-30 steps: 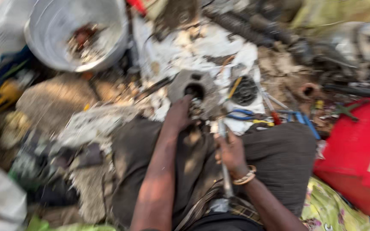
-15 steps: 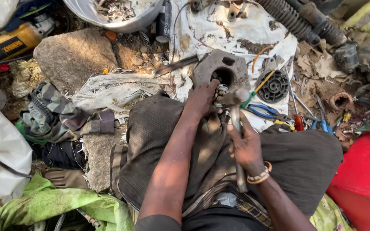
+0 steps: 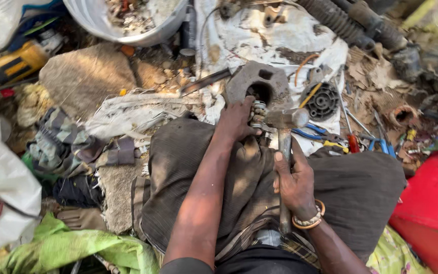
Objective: The person sits on the ground and uses a hammer, screwdriver, and pliers to disassemble and manipulate a small metal component on a concrete block. They repeatedly strike the part, pry it apart, and adjust its position.
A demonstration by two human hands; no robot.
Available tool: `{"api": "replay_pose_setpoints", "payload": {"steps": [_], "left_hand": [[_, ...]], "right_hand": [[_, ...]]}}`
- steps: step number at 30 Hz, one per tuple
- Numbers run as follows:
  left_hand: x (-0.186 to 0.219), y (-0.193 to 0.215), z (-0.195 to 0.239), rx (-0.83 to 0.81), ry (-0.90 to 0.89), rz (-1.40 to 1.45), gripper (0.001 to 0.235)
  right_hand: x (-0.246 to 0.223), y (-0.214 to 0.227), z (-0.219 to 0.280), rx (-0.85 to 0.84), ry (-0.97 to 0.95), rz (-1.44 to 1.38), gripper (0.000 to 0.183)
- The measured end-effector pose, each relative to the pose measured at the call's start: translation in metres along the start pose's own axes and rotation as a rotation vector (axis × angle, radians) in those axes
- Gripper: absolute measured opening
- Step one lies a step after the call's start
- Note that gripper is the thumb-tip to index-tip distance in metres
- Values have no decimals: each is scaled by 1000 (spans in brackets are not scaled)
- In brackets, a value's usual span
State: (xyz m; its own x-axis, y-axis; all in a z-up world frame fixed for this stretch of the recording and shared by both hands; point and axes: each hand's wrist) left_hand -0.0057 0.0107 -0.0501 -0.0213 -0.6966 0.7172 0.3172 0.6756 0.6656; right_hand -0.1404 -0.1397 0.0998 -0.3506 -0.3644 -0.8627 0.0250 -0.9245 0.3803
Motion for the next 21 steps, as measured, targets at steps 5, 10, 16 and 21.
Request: {"api": "replay_pose_setpoints", "payload": {"steps": [5,10,16,21], "left_hand": [[5,9,-2,-22,-35,23,110],[16,12,0,-21,-24,82,105],[45,35,3,-96,72,13,104],[54,36,3,-60,-20,-49,101]], "right_hand": [[52,8,-8,41,-73,-363,54],[139,4,-46,23,-393,-732,33],[165,-5,-67,-104,-492,-483,40],[138,39,-72,-295,-141,717,57]]}}
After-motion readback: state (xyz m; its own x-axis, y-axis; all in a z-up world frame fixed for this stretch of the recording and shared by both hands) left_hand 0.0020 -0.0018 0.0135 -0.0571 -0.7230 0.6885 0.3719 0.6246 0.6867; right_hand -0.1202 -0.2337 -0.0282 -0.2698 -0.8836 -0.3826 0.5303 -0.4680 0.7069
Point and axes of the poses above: each hand's wrist, its own z-axis away from the middle knuckle, its own y-axis out of the back of the hand, x = y × z, and after that the axes turned 3 degrees about z, right-handed
